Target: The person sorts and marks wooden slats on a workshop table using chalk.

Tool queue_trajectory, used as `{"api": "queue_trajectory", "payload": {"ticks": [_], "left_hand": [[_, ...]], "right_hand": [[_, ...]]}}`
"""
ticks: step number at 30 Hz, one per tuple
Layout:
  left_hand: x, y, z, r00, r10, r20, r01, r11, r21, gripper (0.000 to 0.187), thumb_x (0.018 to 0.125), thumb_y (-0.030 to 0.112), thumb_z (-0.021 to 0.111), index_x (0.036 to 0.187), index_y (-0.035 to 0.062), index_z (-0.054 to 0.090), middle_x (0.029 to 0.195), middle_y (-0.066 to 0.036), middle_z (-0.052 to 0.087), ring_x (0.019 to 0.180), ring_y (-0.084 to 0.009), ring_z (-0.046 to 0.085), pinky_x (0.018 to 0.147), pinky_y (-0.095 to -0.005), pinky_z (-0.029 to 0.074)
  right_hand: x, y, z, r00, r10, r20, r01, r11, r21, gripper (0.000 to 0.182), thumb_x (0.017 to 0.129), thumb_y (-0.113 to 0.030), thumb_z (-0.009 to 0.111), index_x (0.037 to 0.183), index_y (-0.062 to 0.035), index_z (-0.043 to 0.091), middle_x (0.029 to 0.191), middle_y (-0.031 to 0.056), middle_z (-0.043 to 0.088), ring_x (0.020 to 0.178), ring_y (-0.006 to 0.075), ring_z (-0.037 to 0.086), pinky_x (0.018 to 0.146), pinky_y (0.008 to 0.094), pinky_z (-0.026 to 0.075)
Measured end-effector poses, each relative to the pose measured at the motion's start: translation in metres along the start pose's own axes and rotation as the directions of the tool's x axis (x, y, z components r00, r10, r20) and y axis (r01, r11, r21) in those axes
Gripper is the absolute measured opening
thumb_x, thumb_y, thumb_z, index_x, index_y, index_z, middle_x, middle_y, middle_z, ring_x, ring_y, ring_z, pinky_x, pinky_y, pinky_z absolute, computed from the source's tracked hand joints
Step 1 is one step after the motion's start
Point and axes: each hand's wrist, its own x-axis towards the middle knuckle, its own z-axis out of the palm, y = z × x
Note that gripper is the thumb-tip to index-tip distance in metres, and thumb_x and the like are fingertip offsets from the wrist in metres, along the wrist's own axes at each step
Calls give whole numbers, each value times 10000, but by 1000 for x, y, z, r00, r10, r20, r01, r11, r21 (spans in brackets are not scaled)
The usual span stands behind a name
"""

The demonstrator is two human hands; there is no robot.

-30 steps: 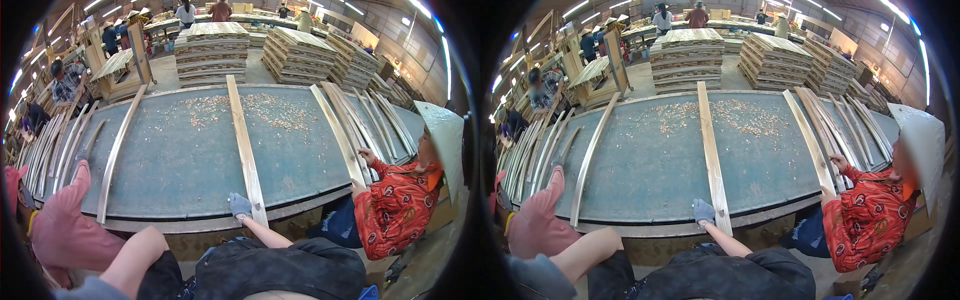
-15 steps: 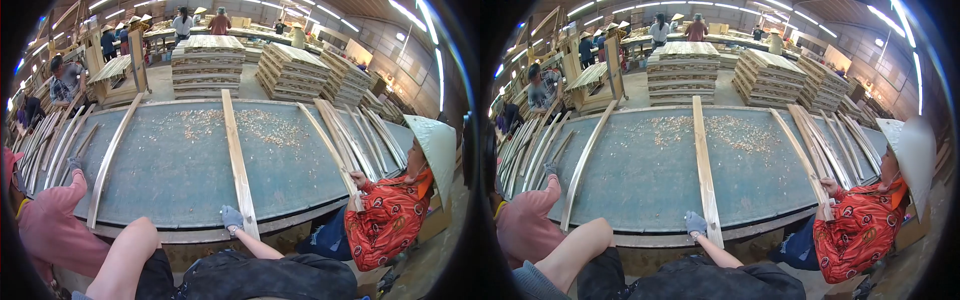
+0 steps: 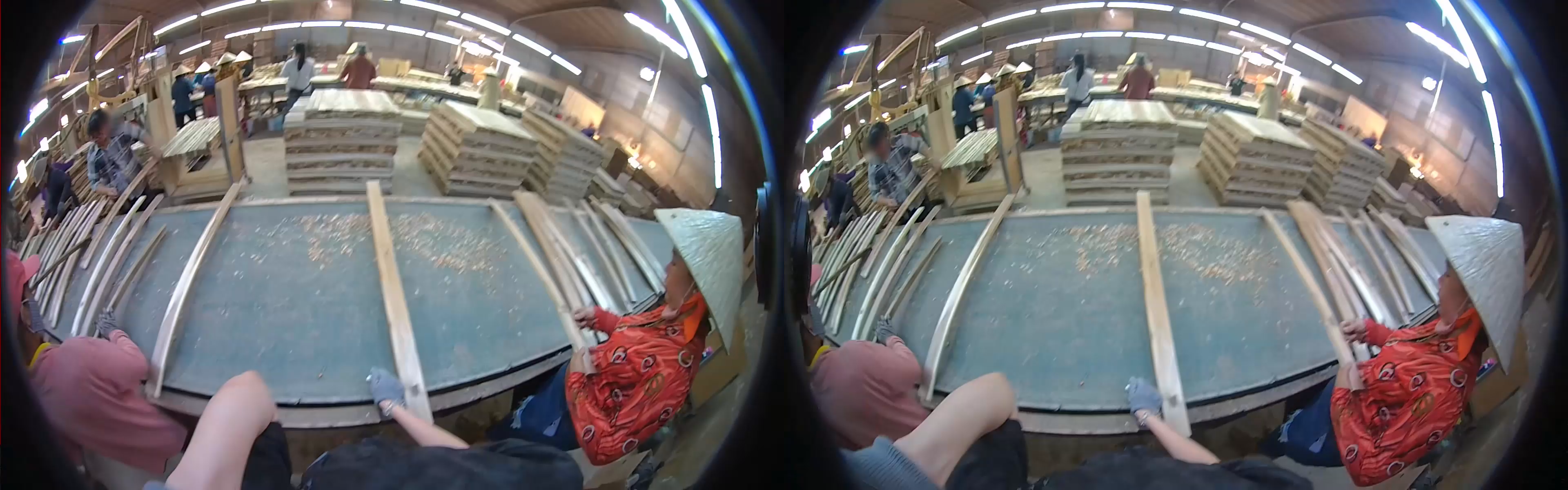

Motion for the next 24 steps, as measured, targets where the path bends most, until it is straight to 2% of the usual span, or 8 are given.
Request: {"api": "queue_trajectory", "payload": {"ticks": [7,11,14,15,19,21,22,24], "left_hand": [[7,10,13,1000,-7,-19,7,999,-31,424,751,431,515,1069,155,473,1049,-92,464,993,-272,415,859,-465,329],[-10,13,-14,994,-8,111,14,998,-54,400,750,413,520,1052,154,480,1022,-90,475,965,-268,434,844,-453,345],[4,4,19,1000,-5,-10,5,1000,-14,383,749,399,523,1039,152,485,1001,-89,484,943,-265,448,832,-444,357],[4,3,21,1000,4,-22,-5,1000,-25,377,749,394,524,1035,152,487,994,-89,486,936,-264,452,828,-441,361],[2,18,-10,995,-50,90,58,994,-89,354,748,376,528,1018,150,494,967,-87,498,908,-261,471,813,-429,377],[-8,21,-35,974,-65,215,86,992,-89,342,747,367,530,1009,150,497,954,-86,504,893,-259,480,805,-423,385],[-10,21,-29,981,-54,188,74,992,-103,336,747,362,532,1005,149,499,947,-86,506,886,-258,485,801,-420,389],[-4,19,-2,994,-44,96,51,995,-81,324,746,353,534,996,148,502,933,-85,512,872,-256,494,793,-414,397]], "right_hand": [[-17,-14,-2,984,-54,-171,78,987,140,367,865,-378,338,798,-128,599,740,126,607,636,350,574,575,471,437],[-12,-14,-10,989,142,50,-140,990,-28,379,854,-424,356,845,-154,622,806,130,616,725,341,581,601,447,440],[-8,1,-2,994,-105,30,107,993,-45,394,862,-419,343,841,-115,592,840,130,609,716,356,573,581,451,440],[-11,-9,-11,995,91,35,-90,996,-22,396,862,-409,343,797,-106,590,794,140,610,686,350,574,550,456,428],[-16,1,5,971,-22,-238,31,999,34,417,854,-415,345,731,-114,607,709,138,606,643,340,582,544,449,427],[-6,-7,-2,972,120,202,-119,993,-13,381,860,-390,349,732,-131,597,738,131,608,662,345,582,563,449,448],[-7,-7,-5,994,110,11,-109,992,-68,373,835,-411,360,818,-165,640,837,120,623,740,329,595,610,419,466],[18,55,70,969,-232,82,246,925,-290,350,861,-355,347,807,-157,629,826,134,613,686,336,588,553,406,459]]}}
